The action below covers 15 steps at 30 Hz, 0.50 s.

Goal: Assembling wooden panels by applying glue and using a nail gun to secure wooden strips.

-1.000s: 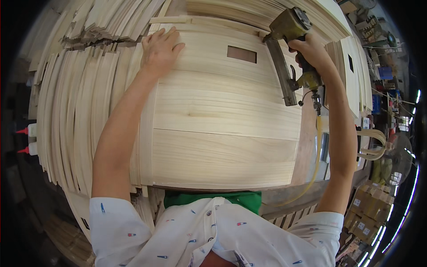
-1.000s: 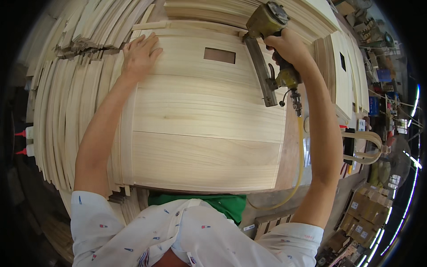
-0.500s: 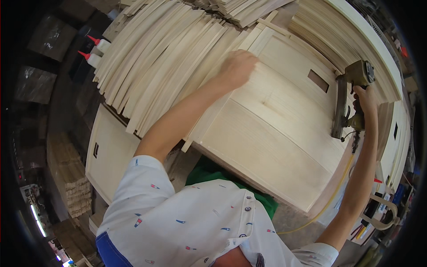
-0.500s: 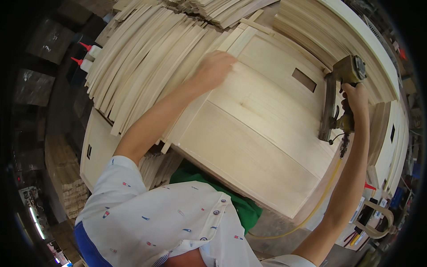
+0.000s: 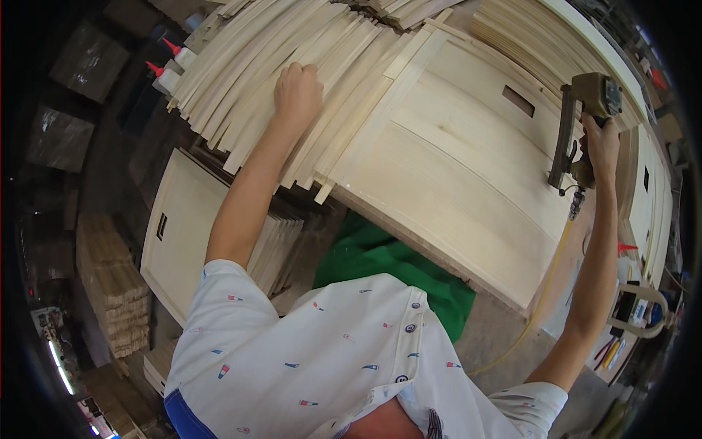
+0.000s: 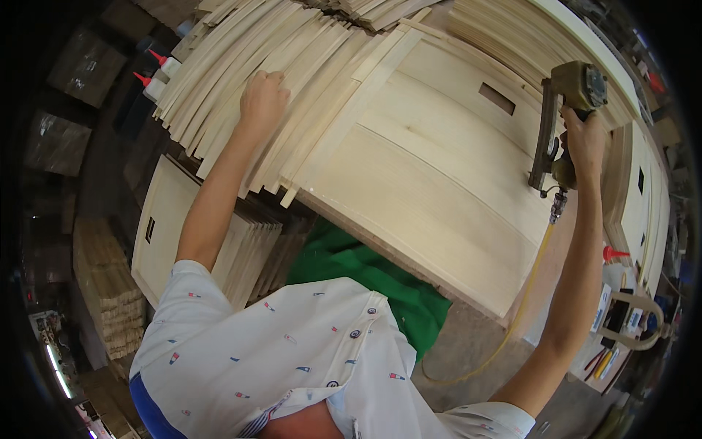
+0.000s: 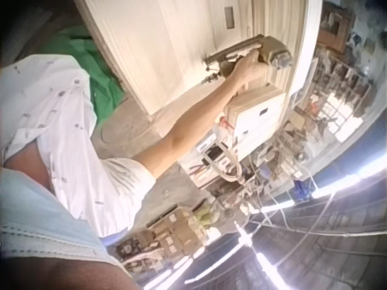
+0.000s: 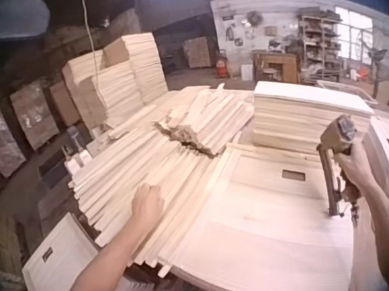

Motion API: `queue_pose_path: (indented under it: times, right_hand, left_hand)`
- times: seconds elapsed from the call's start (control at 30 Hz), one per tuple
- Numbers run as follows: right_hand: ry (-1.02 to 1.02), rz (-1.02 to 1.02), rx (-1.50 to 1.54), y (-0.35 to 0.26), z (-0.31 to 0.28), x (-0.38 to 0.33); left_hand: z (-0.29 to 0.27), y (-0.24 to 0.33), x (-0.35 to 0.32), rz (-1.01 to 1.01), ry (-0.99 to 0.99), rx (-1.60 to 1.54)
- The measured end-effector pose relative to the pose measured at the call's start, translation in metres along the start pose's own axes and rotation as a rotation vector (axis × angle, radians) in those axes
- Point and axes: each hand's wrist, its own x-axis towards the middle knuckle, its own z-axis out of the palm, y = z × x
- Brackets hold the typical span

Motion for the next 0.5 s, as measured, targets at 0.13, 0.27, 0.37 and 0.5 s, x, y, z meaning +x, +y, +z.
queue_pose_path:
  times: [0.13, 0.27, 0.37, 0.5]
  right_hand:
    - [0.013, 0.091, 0.078, -0.011, -0.055, -0.043]
    - [0.031, 0.133, 0.084, -0.004, -0.109, -0.096]
    - [-0.002, 0.209, 0.136, 0.007, -0.153, -0.15]
    - [0.086, 0.318, 0.129, 0.024, -0.167, -0.214]
  left_hand:
    - [0.007, -0.007, 0.01, -0.077, -0.08, -0.039]
    - [0.006, -0.019, 0.009, -0.122, -0.107, -0.127]
    - [0.008, -0.01, 0.011, -0.075, -0.07, -0.104]
    - [0.01, -0.009, 0.001, -0.05, -0.015, -0.109]
